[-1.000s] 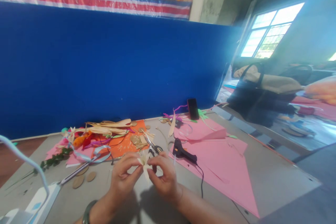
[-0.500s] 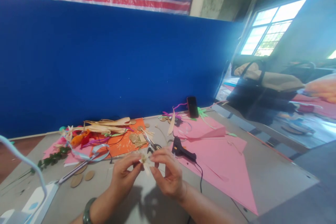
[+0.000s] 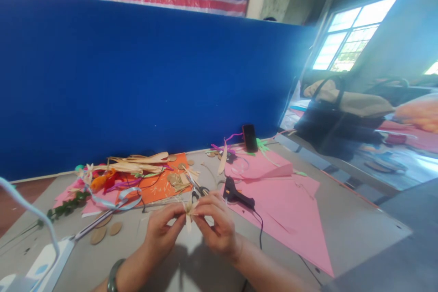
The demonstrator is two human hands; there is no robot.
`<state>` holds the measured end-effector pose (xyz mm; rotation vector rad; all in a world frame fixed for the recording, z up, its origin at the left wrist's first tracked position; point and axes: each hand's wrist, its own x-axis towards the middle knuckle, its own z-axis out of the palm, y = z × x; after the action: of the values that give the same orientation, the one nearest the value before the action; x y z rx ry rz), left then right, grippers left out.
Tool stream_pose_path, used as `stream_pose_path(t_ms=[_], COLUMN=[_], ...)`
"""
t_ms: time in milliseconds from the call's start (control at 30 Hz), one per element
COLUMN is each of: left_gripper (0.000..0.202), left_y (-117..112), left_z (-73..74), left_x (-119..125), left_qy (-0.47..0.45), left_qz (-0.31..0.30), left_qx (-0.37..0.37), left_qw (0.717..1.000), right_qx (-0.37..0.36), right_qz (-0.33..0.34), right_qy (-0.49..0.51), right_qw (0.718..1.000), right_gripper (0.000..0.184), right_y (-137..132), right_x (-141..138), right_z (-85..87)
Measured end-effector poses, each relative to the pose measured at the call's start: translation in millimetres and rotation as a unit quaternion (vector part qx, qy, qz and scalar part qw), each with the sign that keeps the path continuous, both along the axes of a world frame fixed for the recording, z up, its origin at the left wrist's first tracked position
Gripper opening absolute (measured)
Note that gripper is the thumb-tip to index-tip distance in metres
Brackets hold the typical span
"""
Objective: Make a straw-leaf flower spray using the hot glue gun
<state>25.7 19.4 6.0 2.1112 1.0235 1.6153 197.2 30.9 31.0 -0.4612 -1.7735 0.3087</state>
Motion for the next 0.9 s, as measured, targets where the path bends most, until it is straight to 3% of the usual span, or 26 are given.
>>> stream_pose_path(t_ms=[467,900], left_gripper=[0.014,0.011], left_y=[-3.6,-2.0], left_z=[4.8,1.6], left_x=[4.0,1.2], left_qy=[-0.035,-0.041], left_qz=[-0.064,-0.004], left_qx=[-0.104,-0.076], left_qw=[0.992,0.996], right_qx=[-0.031,-0.043], right_qz=[-0.022,-0.035], right_qy=[0.03,0.063], right_qw=[0.999,0.996], right_gripper=[0.011,0.016], right_y=[1.3,3.7], right_x=[0.3,-3.1], right_z=[-6.0,-13.9])
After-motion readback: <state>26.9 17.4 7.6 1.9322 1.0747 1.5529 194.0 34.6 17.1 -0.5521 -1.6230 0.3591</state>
